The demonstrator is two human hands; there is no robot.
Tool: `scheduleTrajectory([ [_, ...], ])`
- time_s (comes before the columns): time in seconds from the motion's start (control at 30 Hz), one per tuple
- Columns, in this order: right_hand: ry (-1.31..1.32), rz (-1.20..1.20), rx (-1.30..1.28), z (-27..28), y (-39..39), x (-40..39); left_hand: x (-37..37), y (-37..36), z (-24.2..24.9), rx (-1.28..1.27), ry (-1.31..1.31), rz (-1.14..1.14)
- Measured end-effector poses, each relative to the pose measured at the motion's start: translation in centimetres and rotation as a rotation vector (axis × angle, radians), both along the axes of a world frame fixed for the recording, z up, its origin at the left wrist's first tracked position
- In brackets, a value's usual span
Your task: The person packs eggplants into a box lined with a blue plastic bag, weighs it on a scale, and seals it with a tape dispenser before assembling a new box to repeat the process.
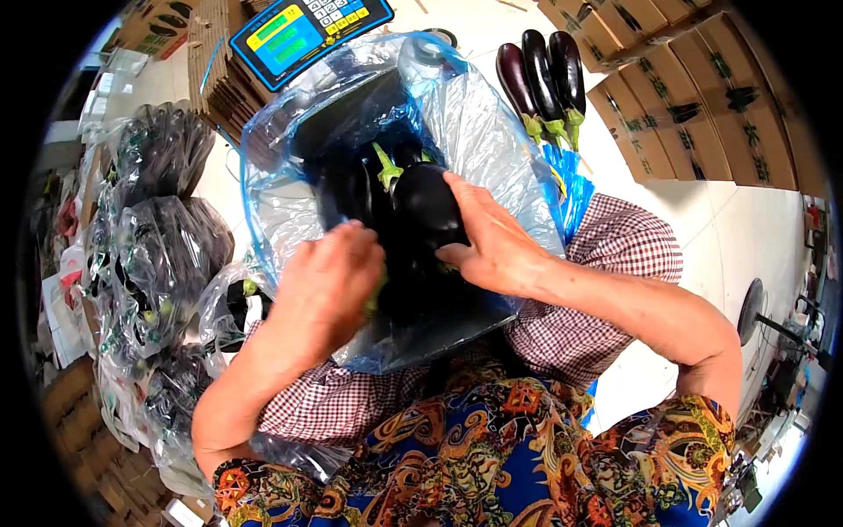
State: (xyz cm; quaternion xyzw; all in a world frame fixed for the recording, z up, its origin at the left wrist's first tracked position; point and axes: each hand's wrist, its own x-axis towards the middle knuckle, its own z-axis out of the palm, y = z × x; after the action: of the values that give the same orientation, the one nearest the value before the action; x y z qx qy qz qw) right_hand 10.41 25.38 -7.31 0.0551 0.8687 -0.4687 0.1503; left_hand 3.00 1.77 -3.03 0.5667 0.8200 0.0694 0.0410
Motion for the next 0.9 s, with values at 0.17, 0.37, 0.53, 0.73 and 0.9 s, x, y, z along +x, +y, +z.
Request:
scheduleTrajectory([
  [0.17,0.083,-0.033,0.036,-0.7,0.1,0.1,3.3,2.2,-3.4,-0.241,0.292,-0.143],
  [0.37,0.048,-0.078,-0.046,-0.7,-0.3,0.2,2.1,3.2,-8.3,-0.588,0.223,-0.351],
  [0.53,0.033,-0.089,-0.082,-0.5,0.4,0.6,-3.2,5.0,-7.5,-0.645,-0.530,-0.103],
  [0.73,0.133,0.000,0.024,0.7,1.2,1.7,-8.1,3.6,-8.8,-0.505,-0.066,-0.184],
  [0.9,0.198,0.419,0.453,0.9,1.1,1.0,-9.5,4.8,-8.4,-0.601,-0.259,-0.153],
])
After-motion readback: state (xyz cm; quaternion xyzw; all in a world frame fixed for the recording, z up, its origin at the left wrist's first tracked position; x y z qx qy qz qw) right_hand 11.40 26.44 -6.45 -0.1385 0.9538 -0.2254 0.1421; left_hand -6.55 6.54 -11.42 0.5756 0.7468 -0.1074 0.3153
